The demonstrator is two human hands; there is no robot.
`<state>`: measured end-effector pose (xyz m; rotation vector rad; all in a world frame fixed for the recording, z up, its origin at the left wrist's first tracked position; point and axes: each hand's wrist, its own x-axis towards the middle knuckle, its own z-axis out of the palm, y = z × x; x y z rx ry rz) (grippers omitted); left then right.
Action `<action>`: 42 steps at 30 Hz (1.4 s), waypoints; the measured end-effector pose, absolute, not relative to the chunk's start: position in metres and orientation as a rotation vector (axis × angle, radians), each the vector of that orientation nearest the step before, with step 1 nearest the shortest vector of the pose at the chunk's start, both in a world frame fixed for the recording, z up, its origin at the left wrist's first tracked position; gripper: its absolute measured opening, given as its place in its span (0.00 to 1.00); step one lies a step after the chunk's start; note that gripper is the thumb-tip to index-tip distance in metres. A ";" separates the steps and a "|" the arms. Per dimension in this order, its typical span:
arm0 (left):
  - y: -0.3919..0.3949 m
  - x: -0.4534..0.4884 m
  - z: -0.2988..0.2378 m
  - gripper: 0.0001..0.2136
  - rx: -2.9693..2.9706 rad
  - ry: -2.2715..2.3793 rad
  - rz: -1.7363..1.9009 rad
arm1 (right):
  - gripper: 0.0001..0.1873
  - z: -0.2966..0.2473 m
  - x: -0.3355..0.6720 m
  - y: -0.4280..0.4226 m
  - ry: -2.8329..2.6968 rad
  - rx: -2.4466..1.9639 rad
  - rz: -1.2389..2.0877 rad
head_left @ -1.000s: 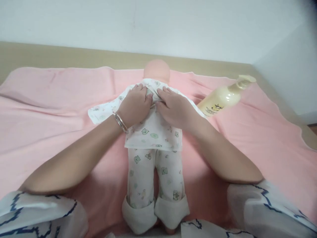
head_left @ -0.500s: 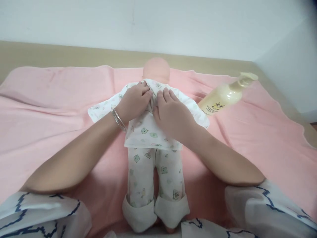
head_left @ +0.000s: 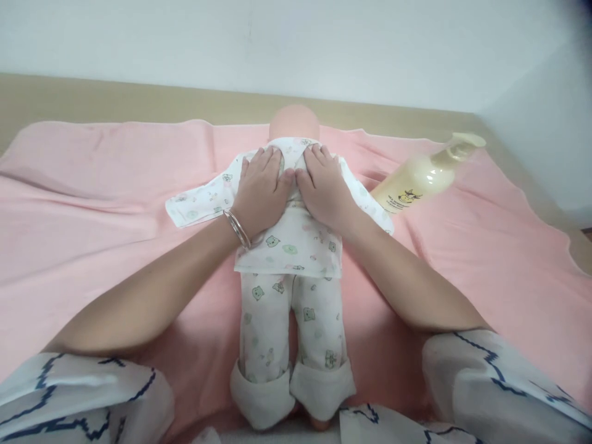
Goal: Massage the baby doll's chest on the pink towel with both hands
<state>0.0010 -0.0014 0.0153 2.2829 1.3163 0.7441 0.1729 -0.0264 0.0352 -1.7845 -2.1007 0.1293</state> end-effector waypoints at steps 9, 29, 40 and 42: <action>0.001 -0.002 0.021 0.33 2.362 1.337 0.615 | 0.32 0.034 0.169 -0.027 -2.082 -1.855 0.186; -0.003 -0.007 0.057 0.17 2.339 1.236 0.587 | 0.34 0.058 0.159 -0.074 -2.417 -1.712 0.078; -0.038 0.008 0.036 0.26 2.549 1.374 0.618 | 0.37 0.059 0.173 -0.036 -2.223 -1.902 0.316; -0.037 0.008 0.039 0.25 2.537 1.365 0.635 | 0.38 0.054 0.175 -0.034 -2.238 -1.905 0.303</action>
